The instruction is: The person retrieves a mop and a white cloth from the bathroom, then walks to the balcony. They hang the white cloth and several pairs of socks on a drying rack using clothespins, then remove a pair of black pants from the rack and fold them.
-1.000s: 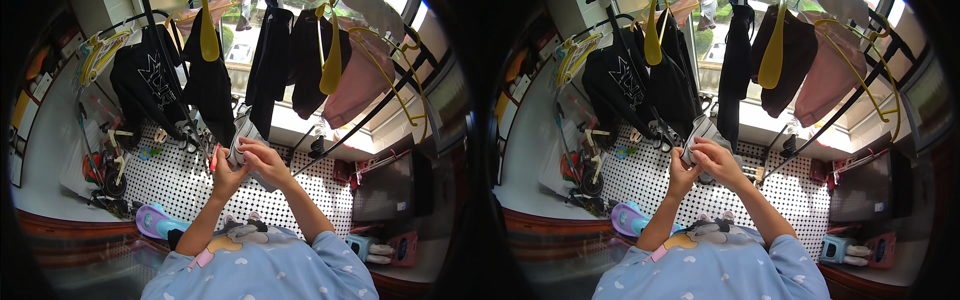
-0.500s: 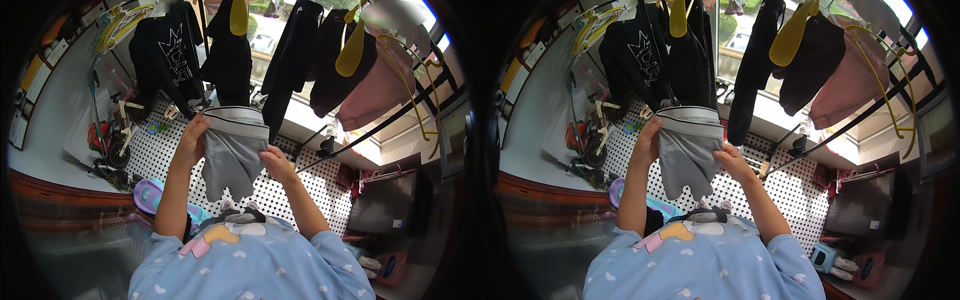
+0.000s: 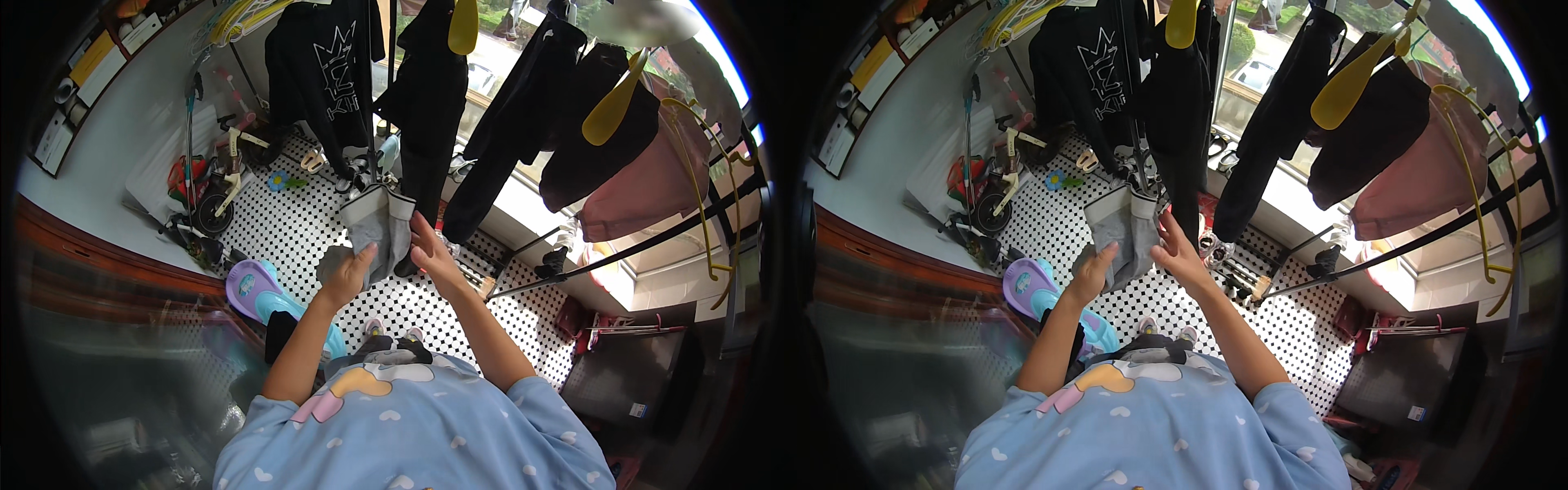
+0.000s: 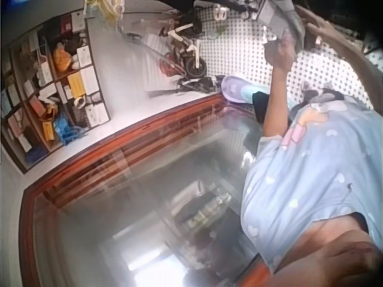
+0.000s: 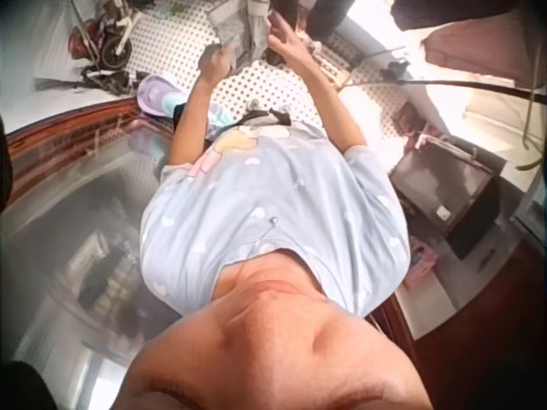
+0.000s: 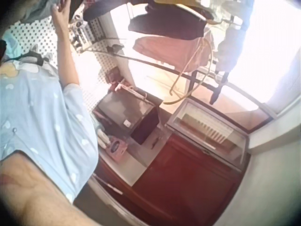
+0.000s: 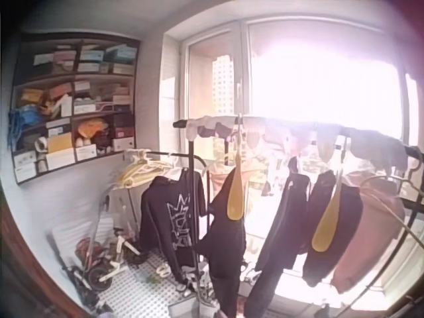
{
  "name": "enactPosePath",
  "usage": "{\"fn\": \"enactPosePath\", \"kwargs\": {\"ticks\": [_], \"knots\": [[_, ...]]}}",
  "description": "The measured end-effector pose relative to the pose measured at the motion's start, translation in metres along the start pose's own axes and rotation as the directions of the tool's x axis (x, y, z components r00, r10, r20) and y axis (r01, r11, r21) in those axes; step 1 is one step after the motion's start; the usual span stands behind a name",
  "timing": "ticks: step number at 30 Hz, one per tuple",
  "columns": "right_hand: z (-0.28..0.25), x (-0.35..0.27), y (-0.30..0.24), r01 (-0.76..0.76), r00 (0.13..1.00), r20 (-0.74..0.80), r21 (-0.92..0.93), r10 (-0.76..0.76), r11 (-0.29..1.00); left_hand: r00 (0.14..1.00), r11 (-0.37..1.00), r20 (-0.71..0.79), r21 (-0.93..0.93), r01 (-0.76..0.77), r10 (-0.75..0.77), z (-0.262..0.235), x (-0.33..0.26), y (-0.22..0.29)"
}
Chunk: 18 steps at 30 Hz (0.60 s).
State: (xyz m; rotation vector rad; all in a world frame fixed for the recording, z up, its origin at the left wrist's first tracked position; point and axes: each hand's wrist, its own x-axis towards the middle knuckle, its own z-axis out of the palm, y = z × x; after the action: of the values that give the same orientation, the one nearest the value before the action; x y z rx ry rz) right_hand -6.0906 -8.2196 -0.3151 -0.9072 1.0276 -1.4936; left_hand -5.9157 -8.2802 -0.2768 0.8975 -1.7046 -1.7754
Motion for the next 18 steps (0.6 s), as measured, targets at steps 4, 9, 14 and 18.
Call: {"fn": "enactPosePath", "kwargs": {"ticks": [4, 9, 14, 18], "knots": [[0.033, -0.002, -0.012, -0.139, 0.988, -0.071, -0.022, 0.137, 0.990, 0.993, 1.000, 0.119, 0.003, 0.019, -0.019, -0.012, -0.014, 0.000], [-0.003, 0.003, -0.007, -0.200, 0.978, -0.022, 0.162, 0.206, 0.966, 0.963, 0.737, -0.170, -0.675, 0.042, -0.210, -0.068, -0.042, -0.018], [-0.029, 0.016, -0.064, -0.093, 0.535, 0.734, 0.544, -0.420, 0.834, 0.274, 0.645, 0.610, -0.763, -0.052, 0.743, -0.109, -0.042, 0.031], [0.016, 0.040, -0.100, -0.113, 0.418, 0.828, 0.455, -0.373, 0.883, 0.602, 0.706, 0.483, -0.679, -0.201, 0.636, -0.076, -0.031, 0.056]]}}
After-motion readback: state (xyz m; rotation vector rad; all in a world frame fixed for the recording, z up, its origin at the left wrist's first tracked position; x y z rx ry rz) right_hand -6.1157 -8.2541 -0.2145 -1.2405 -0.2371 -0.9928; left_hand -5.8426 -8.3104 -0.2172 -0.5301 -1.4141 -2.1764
